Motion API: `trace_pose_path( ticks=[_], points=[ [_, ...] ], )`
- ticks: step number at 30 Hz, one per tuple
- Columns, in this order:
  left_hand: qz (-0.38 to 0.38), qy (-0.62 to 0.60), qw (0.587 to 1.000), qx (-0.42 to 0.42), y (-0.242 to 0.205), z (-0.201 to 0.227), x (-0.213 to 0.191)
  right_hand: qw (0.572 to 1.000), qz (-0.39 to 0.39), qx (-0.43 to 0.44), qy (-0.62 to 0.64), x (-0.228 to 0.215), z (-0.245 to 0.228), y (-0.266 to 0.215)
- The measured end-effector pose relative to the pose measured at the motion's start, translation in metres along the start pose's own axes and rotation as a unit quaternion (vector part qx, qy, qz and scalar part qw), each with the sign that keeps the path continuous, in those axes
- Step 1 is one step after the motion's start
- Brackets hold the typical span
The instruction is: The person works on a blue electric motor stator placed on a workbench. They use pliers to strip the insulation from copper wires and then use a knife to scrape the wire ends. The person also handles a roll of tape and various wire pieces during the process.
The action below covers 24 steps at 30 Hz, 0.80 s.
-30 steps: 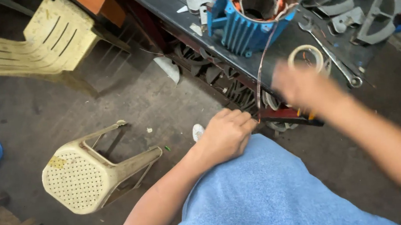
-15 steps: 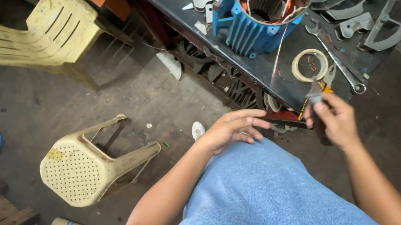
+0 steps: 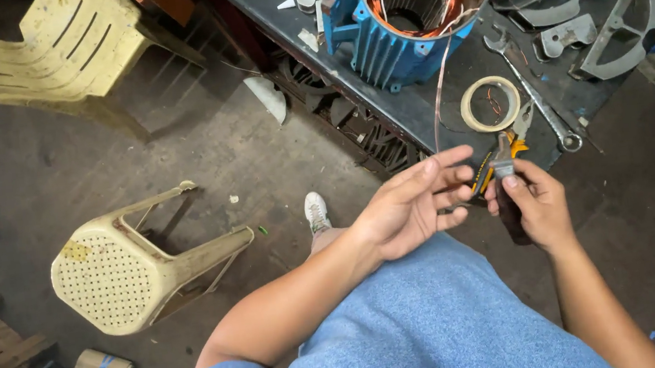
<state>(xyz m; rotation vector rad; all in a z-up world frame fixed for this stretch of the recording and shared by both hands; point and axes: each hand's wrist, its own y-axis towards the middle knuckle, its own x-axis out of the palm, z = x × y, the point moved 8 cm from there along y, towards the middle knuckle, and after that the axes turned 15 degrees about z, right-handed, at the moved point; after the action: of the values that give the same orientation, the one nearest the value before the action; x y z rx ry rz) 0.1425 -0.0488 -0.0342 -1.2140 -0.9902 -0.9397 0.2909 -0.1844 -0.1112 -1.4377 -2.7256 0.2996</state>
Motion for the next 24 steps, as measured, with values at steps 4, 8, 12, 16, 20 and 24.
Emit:
trace_pose_path(
  ticks=[4,8,12,16,20,24],
  points=[
    [0.070,0.039,0.996,0.034,-0.011,0.000,-0.003,1.000,-0.023,0.007,0.014,0.004,0.000,0.004],
    [0.229,0.166,0.946,0.161,-0.032,0.030,-0.044,0.998,-0.055,-0.027,-0.021,0.015,-0.024,0.012],
    [0.308,0.464,0.776,0.296,-0.071,0.082,-0.042,0.987,-0.083,-0.067,-0.119,0.027,-0.067,0.034],
    [0.253,0.768,0.376,0.452,-0.097,0.097,0.026,0.893,-0.149,-0.262,-0.335,0.052,-0.141,0.048],
    [0.351,0.835,0.344,0.246,-0.087,0.113,-0.031,0.752,-0.176,-0.468,-0.429,0.078,-0.199,0.036],
    [0.287,0.801,0.444,0.282,-0.090,0.109,-0.010,0.777,-0.173,-0.234,-0.558,0.078,-0.177,0.065]
  ],
)
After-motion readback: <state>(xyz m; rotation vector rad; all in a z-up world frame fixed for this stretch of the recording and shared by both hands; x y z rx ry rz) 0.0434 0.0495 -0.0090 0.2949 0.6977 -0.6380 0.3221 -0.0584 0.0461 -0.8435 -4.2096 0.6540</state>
